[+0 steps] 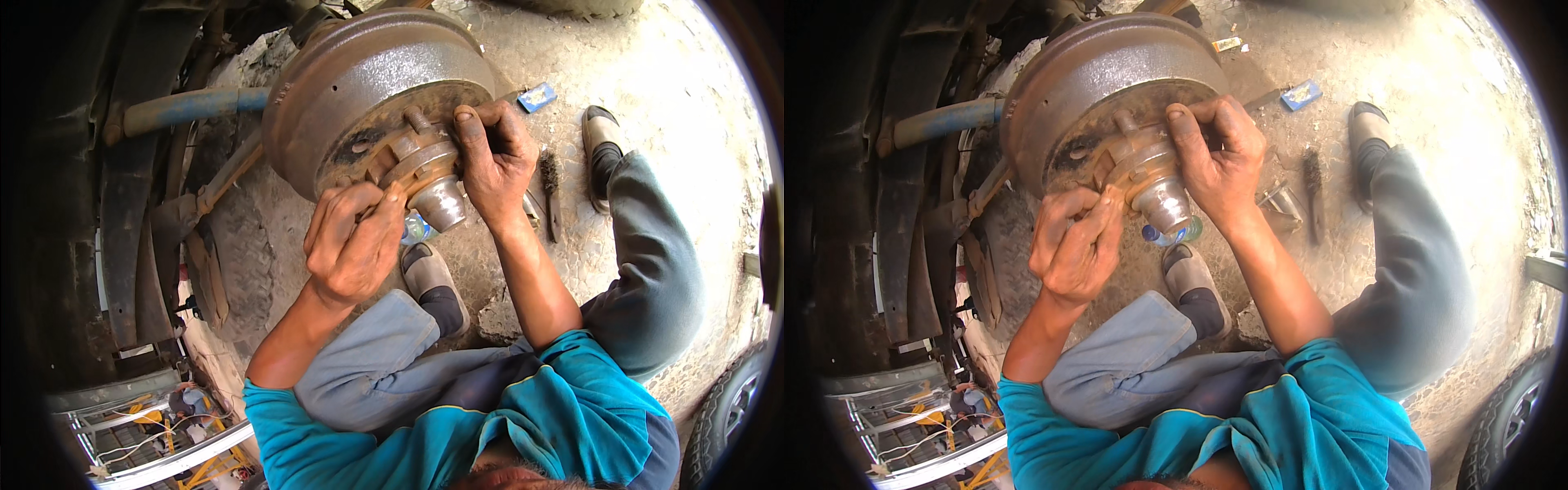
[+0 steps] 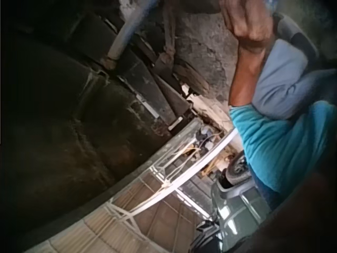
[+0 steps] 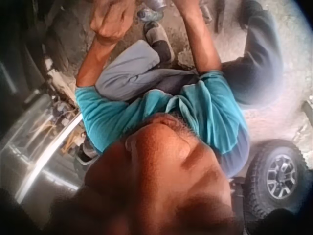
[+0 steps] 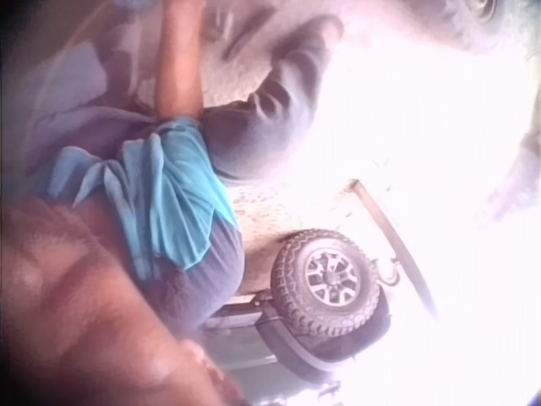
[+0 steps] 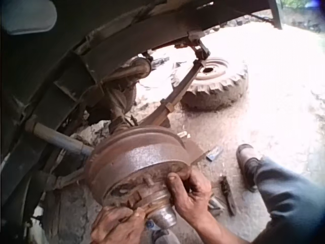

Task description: The person sits on the ground and uses a small tool to scrape and clean the surface of a vehicle wheel hub. They repeatedly rub the metal surface to remove rust or debris, focusing on the area around the axle and mounting bolts.

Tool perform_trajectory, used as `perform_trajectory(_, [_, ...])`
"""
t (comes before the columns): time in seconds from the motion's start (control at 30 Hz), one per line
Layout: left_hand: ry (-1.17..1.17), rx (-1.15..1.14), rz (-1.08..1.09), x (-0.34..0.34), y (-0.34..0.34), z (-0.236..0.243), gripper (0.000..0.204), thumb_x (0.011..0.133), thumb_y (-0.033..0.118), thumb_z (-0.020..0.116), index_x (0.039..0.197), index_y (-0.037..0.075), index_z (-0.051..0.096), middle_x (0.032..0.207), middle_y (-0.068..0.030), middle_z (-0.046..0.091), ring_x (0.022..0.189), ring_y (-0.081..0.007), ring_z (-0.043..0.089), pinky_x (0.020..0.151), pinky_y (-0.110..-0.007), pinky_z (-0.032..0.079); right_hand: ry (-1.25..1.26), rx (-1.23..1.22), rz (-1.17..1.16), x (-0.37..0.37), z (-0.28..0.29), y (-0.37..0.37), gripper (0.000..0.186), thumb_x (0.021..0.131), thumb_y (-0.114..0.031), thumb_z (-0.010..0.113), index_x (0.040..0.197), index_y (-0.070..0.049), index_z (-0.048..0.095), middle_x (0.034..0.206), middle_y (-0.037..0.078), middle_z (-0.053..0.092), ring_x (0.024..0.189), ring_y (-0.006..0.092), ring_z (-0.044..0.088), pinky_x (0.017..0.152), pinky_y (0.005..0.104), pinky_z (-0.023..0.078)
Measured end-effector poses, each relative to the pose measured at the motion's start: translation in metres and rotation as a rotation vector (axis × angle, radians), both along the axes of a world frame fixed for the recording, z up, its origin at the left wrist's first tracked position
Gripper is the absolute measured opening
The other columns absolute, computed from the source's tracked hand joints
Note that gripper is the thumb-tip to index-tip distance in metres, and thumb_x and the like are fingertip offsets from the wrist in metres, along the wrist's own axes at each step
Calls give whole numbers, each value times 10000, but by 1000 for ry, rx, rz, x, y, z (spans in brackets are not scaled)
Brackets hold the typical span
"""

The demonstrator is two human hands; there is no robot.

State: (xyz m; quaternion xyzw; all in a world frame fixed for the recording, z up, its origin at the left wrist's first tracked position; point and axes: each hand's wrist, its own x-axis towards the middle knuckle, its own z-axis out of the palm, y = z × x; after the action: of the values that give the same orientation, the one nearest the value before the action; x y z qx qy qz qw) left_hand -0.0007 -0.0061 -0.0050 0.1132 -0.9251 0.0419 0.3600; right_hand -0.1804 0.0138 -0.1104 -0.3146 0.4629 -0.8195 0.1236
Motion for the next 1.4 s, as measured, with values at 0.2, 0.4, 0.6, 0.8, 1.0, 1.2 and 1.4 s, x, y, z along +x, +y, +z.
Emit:
perform_trajectory(0.2, [5,1,-27,-19,-4,5,285,773,-149,891,988,-30,745,933,-135,704,755,-247,664,618,-358,540,-2,3,-9,-1,-3,-3,167,982,-89,813,871,2,727,789,52,674,697,112,608,627,285,484])
perform_trajectory(0.4, [-12,4,-7,-2,-3,1,281,800,-116,864,1050,-45,758,953,-139,693,782,-267,666,653,-372,554,4,-6,-2,1,-2,-2,167,974,-85,819,872,5,723,783,56,668,685,122,605,623,286,483])
perform_trajectory(0.6, [16,2,-46,-16,-7,5,293,788,-110,880,1048,-47,761,950,-134,692,795,-270,672,651,-364,547,14,-34,-41,0,-3,-6,152,970,-70,817,872,4,728,786,62,673,687,118,603,616,280,474])
perform_trajectory(0.8, [-13,5,11,-6,-1,5,313,770,-135,894,1034,-34,759,953,-129,710,779,-232,669,619,-335,535,22,-15,-30,3,-4,-4,148,962,-53,819,868,6,722,790,65,683,693,124,614,617,285,480])
perform_trajectory(1.0, [6,-8,5,-8,-5,2,320,768,-139,895,1037,-29,762,952,-127,711,766,-230,656,611,-339,525,0,-43,-21,-2,-4,-6,148,961,-62,827,871,5,731,798,68,688,698,124,621,616,286,482])
perform_trajectory(1.2, [-9,-19,14,-8,-2,4,315,765,-141,896,1026,-25,761,936,-128,706,751,-234,652,604,-342,521,20,-32,-27,3,-1,-4,145,966,-64,822,874,6,735,784,64,673,682,126,610,612,282,478])
perform_trajectory(1.4, [-11,29,17,-2,-1,4,294,770,-137,891,1009,-24,763,933,-130,706,749,-230,649,607,-333,513,4,-13,-12,-3,-1,-3,148,964,-75,823,877,3,732,794,67,686,683,127,622,605,287,480])
